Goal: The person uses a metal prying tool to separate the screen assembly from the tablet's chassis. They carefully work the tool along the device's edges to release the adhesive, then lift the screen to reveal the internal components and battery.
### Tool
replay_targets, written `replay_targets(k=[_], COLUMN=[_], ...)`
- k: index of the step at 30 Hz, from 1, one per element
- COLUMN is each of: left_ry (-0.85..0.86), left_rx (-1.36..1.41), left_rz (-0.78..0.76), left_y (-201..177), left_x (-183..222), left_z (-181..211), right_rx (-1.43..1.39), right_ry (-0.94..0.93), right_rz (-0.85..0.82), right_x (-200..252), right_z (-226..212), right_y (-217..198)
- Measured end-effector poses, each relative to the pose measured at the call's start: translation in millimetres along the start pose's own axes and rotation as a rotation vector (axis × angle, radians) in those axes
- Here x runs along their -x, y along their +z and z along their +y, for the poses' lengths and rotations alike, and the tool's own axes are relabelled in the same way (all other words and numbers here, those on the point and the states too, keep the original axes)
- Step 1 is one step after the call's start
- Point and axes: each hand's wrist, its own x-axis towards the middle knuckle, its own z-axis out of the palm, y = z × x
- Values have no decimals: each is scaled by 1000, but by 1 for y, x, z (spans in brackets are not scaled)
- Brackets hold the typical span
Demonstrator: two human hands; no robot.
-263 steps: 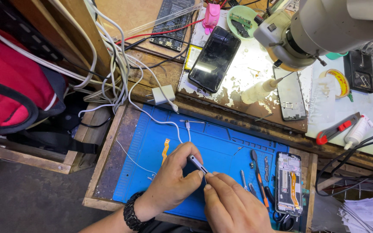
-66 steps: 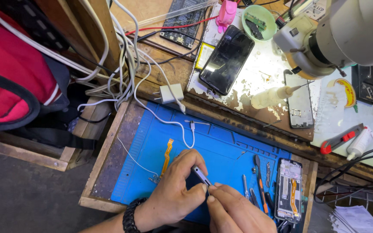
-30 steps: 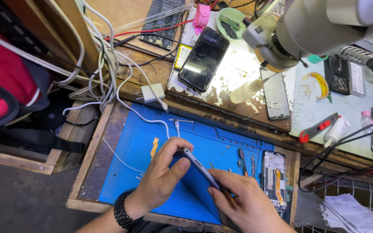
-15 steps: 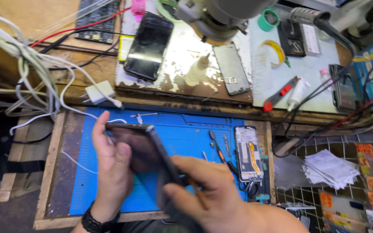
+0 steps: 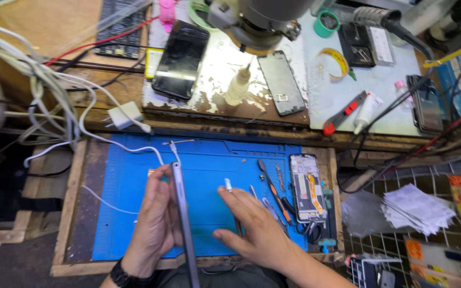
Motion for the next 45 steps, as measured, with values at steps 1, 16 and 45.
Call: replay_targets(k=[1,16,45], left_ry=[-4,-233,-505], left_rx=[-17,-201,-734], left_rz=[12,-144,-253], left_y=[5,33,61], left_x=[1,-15,-28], left_z=[-1,-13,-22], right_rx=[163,-801,-1429], right_ry=[-5,182,332], right_rz=[-8,241,195], right_x=[-1,13,27], right_z=[6,16,16], right_y=[5,-23,-41])
